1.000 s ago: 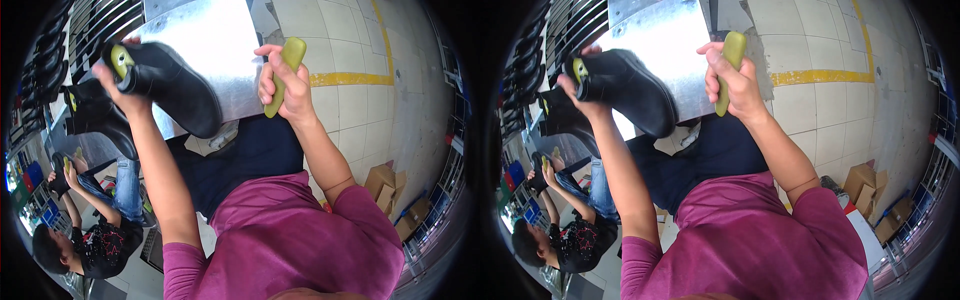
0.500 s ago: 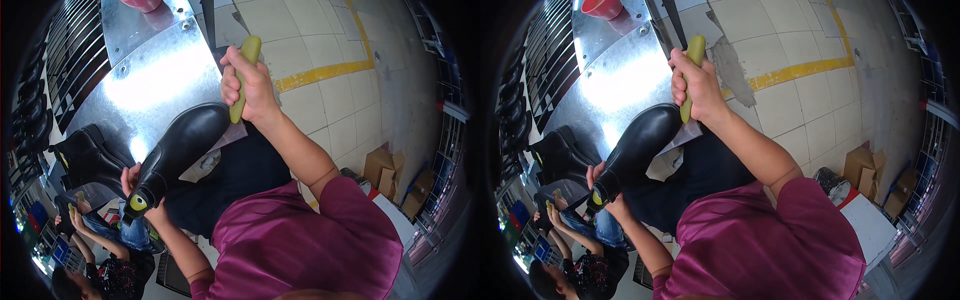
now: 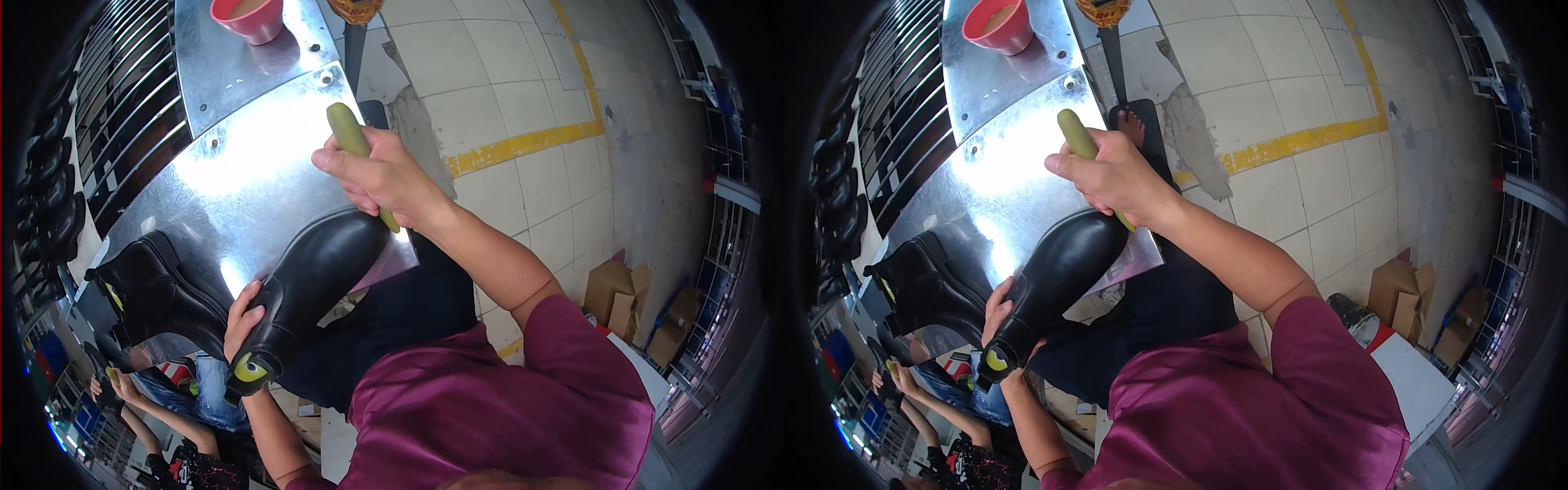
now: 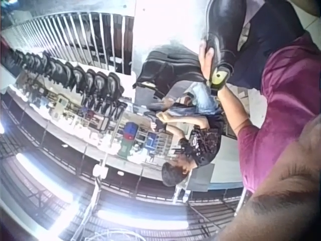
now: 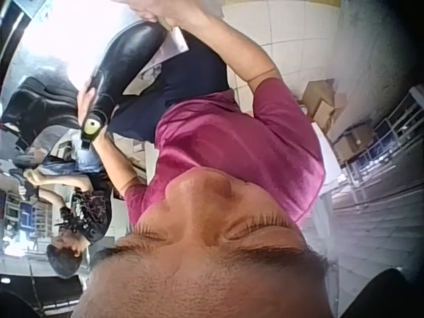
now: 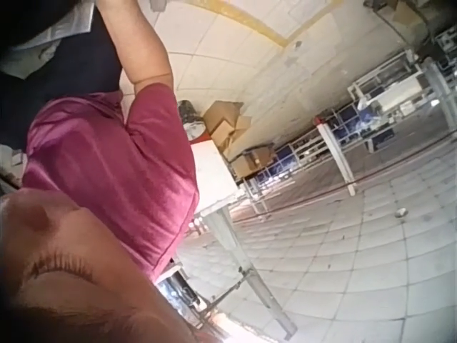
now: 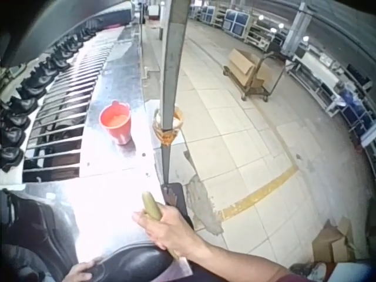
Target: The recorder uses a green polishing block to rub and finish the surface of black leather boots at an assembly line.
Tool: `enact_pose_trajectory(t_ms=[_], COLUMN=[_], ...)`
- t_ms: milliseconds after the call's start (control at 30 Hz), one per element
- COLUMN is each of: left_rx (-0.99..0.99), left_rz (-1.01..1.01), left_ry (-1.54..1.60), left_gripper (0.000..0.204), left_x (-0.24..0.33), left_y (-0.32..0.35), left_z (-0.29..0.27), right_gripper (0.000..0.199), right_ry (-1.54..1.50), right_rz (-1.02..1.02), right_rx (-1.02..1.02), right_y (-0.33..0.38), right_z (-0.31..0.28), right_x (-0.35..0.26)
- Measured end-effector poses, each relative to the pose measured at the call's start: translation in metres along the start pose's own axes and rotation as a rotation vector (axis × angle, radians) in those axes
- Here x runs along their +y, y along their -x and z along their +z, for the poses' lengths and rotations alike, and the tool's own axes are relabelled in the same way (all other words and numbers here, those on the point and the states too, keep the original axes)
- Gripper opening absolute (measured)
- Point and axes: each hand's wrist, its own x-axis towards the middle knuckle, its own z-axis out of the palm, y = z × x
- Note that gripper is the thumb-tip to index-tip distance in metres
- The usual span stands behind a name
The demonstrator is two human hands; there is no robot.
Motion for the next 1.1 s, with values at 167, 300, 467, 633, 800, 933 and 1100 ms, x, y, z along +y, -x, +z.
enact_pose_trajectory(t_ms=[167,300,467,633,800,933,1100], left_rx=[0.023,0.159,0.220,0.307,0.534,0.533,0.393], left_rz=[-0.033,-0.011,0.071,0.017,-0.446,-0.531,-0.788], left_ry=[0.132,0.163,0.090,0.054,-0.440,-0.229,-0.080], left_gripper=[0.056,0.033,0.035,0.037,0.094,0.070,0.099], left_x=[0.005,0.010,0.007,0.018,0.017,0.034,0.041], left_y=[-0.008,-0.013,-0.008,0.004,0.088,0.088,0.075], left_z=[0.009,0.018,0.023,0.042,0.098,0.112,0.105], right_gripper=[0.032,0.033,0.031,0.028,0.037,0.033,0.035], right_ry=[0.056,0.032,0.063,-0.004,-0.126,-0.353,-0.447], right_rz=[0.083,0.127,0.066,-0.128,-0.410,-0.453,-0.386], right_rx=[-0.070,-0.170,-0.278,-0.404,-0.203,-0.187,-0.195], right_y=[-0.018,-0.034,-0.045,-0.049,-0.043,-0.031,-0.044], right_z=[0.007,0.017,0.038,0.048,0.014,0.016,0.041], right_x=[-0.014,-0.010,-0.007,0.003,-0.030,-0.011,-0.002])
